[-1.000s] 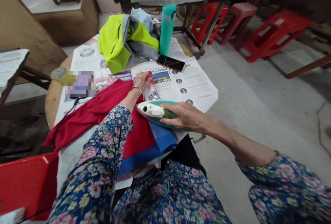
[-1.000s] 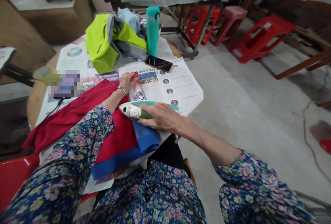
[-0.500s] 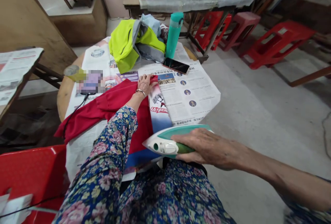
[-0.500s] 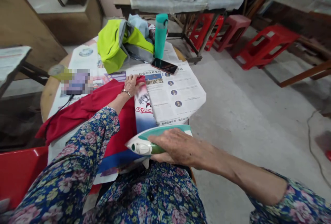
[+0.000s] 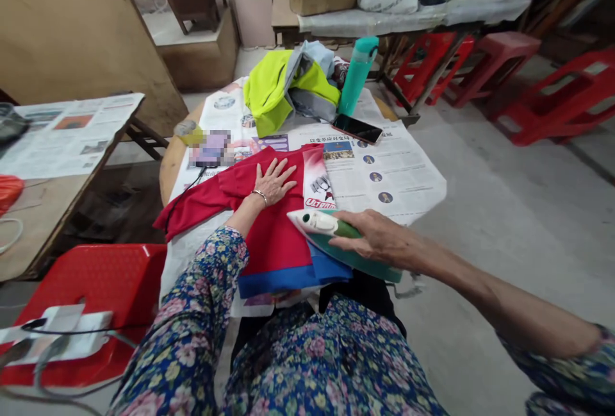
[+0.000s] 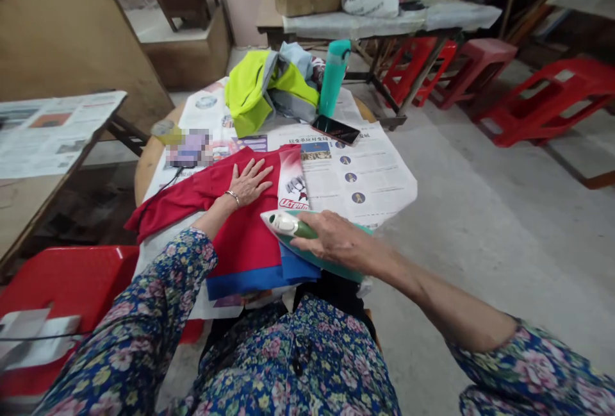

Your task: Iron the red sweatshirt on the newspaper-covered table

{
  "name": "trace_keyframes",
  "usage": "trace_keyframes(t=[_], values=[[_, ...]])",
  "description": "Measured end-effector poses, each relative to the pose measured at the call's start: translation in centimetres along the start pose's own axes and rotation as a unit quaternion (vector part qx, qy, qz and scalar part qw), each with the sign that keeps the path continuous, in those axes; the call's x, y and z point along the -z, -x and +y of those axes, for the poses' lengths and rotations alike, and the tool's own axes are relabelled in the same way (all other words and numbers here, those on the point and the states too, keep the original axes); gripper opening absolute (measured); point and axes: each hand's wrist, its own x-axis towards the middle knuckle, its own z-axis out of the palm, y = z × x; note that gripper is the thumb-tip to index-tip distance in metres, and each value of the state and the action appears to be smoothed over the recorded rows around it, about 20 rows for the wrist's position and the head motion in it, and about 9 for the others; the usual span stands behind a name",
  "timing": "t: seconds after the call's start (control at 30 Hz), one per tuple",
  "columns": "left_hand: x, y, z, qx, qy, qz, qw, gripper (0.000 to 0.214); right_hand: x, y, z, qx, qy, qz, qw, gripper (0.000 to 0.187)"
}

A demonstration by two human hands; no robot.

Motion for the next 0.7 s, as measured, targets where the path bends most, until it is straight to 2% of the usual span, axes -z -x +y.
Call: trace_keyframes(t=[0.1, 0.17, 0.3, 0.43, 0.57, 0.7], values=[[-0.1, -0.5, 0.2, 0.009, -0.003, -0.019, 1.000, 0.063, 0.0, 0.9, -1.1, 0.039, -0.001, -0.066, 0.997, 0.033], [-0.1, -0.9, 0.3, 0.010, 0.000, -0.038, 0.999, 0.065, 0.4, 1.3, -1.5, 0.055, -0.001, -0.074, 0.996, 0.031], [0.3, -1.5, 0.3, 0.016, 0.007, -0.068, 0.998, 0.072, 1.5, 0.4, -2.1, 0.044, 0.003, -0.038, 0.998, 0.026], [1.7, -2.5, 0.6, 0.018, 0.004, -0.117, 0.993, 0.080, 1.6, -2.4, -3.4, 0.045, 0.050, -0.007, 0.998, 0.025], [2.7, -4.0, 1.0, -0.003, -0.006, -0.133, 0.991, 0.087, 0.2, -5.0, -4.6, 0.050, 0.076, 0.017, 0.996, 0.026], [2.6, -4.7, 1.0, -0.003, -0.009, -0.124, 0.992, 0.088, -2.2, -4.5, -5.4, 0.115, 0.061, -0.024, 0.991, 0.026]])
